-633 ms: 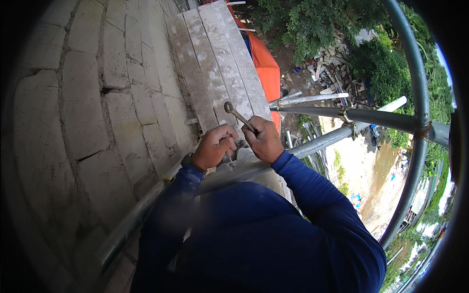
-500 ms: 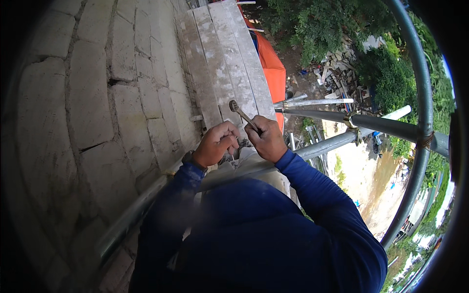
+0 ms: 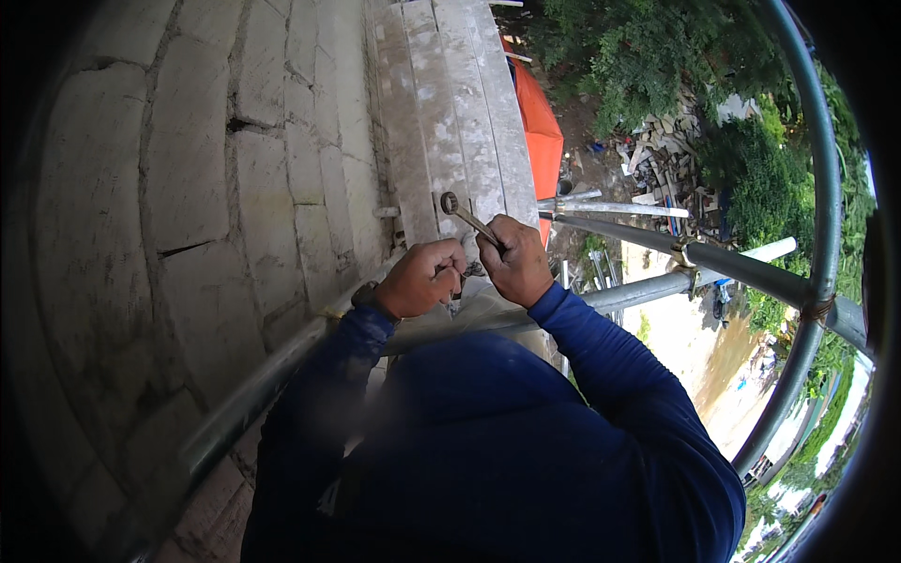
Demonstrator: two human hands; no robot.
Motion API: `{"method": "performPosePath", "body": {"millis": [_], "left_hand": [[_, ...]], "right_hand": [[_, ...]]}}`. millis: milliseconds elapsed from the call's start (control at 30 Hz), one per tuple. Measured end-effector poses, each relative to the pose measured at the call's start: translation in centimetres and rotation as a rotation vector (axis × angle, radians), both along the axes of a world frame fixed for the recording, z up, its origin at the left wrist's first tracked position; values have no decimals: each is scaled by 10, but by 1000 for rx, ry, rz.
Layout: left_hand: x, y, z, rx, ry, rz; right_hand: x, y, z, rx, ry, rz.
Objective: The person positions a metal scaffolding pole against a brick wall and secures it using a wire tie and a wrench. They manipulate the wire and tighten the connection to stabilize the structure.
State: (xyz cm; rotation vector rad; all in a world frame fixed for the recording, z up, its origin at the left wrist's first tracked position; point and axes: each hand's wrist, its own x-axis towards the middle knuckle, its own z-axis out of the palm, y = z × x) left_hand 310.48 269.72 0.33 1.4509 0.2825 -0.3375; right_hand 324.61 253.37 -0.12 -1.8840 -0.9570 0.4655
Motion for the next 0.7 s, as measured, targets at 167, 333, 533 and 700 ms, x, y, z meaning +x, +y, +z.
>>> {"method": "performPosePath", "body": {"millis": [167, 333, 533, 700], "left_hand": [[-9, -1, -3, -58, 22, 146], [-13, -3, -10, -36, -50, 281], [0, -10, -4, 138, -9, 123], [-6, -18, -17, 316, -66, 223]], "right_hand": [[4, 1, 3, -27, 80, -10], [14, -1, 9, -51, 132, 60], [3, 2, 0, 1, 156, 97], [4, 0, -11, 35, 777, 82]]}}
